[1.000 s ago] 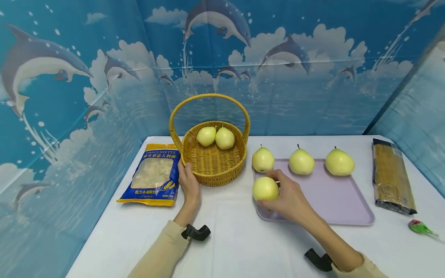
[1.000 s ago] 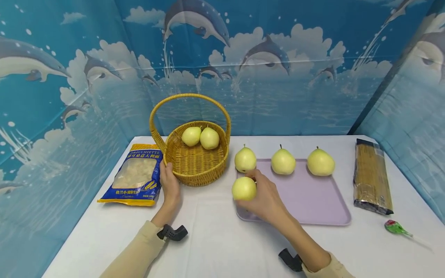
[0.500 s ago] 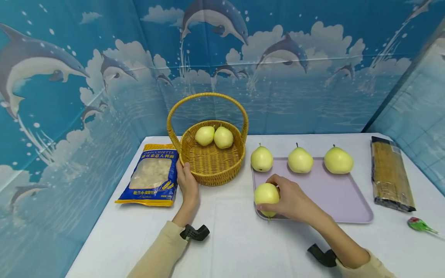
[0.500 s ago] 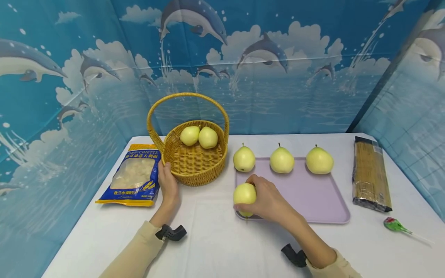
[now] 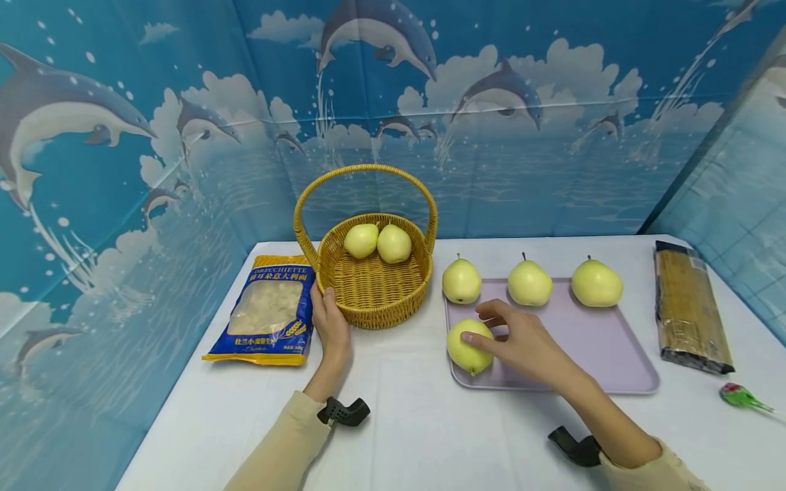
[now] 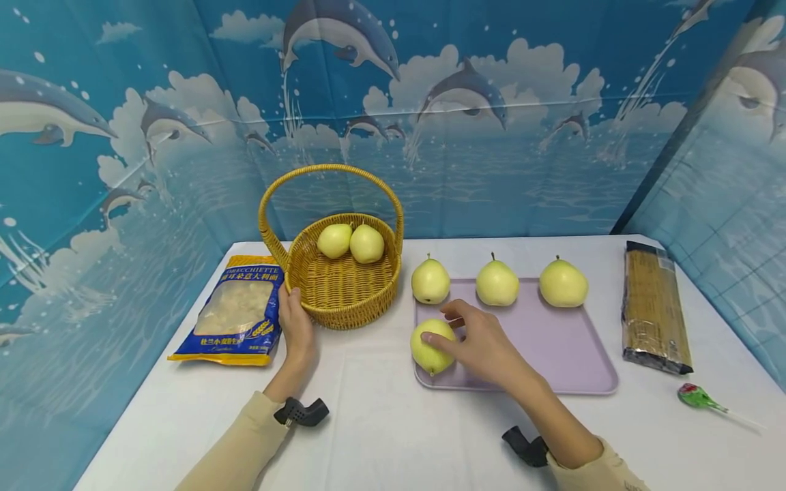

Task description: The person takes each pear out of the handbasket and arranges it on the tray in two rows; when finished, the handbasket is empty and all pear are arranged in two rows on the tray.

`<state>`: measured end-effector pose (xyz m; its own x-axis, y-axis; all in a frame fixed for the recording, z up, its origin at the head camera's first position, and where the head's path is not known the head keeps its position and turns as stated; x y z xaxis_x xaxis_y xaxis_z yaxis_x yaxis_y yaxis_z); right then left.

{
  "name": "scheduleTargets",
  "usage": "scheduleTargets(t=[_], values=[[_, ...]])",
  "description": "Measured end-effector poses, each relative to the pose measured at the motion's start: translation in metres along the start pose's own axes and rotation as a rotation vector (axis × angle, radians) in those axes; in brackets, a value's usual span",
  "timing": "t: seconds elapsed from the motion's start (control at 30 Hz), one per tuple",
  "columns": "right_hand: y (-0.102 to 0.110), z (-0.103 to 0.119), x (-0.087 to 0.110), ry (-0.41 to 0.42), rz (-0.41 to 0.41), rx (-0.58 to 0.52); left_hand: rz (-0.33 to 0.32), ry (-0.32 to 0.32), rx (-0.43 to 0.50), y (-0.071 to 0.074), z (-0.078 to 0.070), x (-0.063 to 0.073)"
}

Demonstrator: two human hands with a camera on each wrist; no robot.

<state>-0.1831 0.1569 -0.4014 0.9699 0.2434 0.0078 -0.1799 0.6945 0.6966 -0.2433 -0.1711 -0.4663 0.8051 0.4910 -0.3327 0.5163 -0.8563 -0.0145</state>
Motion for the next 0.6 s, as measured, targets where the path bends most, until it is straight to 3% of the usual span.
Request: scheduleTargets(t=[0.2, 0.6], values=[[-0.0018, -0.0025, -0.0023, 0.014, -0.024, -0.083, -0.011, 0.000, 0.012, -0.0004, 0.0002, -0.0007], [-0.0036, 0.0047, -0.0026, 0.060, -0.111, -0.115, 0.019, 0.021, 0.029, -0.0012, 0.0021, -0.0004]])
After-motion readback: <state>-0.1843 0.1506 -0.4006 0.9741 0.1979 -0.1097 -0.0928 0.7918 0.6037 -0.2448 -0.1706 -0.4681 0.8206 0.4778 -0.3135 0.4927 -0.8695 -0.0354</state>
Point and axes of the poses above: each hand's wrist, its own x-axis away from the middle knuckle, its own y-axis out of the back of the hand, z = x × y, the point moved 3 cm from there along -x, towards the middle knuckle, and after that the axes turned 6 degrees about -y, right-handed, at the moved point
